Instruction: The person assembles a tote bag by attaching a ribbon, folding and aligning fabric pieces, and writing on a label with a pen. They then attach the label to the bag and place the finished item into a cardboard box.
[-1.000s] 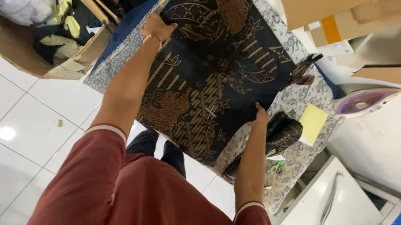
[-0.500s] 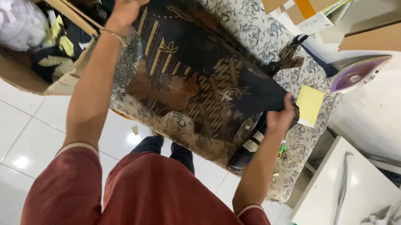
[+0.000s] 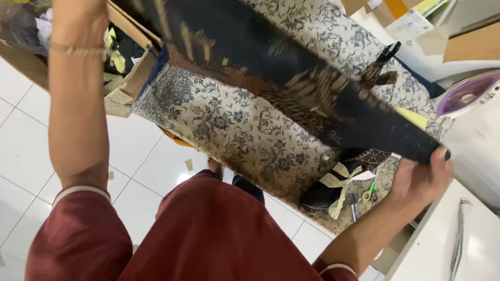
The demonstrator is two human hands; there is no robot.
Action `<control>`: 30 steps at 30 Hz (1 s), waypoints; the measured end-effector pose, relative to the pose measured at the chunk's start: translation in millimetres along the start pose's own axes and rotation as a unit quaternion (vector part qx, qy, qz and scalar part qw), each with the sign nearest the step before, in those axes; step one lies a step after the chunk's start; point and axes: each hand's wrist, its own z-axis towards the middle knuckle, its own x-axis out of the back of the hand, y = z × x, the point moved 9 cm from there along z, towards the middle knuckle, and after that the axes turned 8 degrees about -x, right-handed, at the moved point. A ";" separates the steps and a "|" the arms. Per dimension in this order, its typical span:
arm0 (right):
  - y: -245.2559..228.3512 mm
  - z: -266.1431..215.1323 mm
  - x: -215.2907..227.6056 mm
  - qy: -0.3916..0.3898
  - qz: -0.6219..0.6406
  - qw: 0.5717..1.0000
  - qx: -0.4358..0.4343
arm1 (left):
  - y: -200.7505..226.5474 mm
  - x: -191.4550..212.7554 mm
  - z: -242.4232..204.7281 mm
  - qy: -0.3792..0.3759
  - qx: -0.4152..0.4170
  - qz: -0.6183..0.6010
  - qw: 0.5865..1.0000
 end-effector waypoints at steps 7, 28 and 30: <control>28.5 -54.9 12.8 0.073 0.019 0.994 -0.074 | -39.6 11.7 -13.9 -0.005 0.017 0.035 0.999; 319.7 98.1 247.6 0.375 -0.024 0.885 -0.276 | -558.2 -131.0 76.0 -0.058 0.152 0.339 0.927; 308.9 101.2 230.2 0.412 -0.227 0.856 -0.215 | -567.1 -117.2 85.4 -0.007 0.129 0.312 0.941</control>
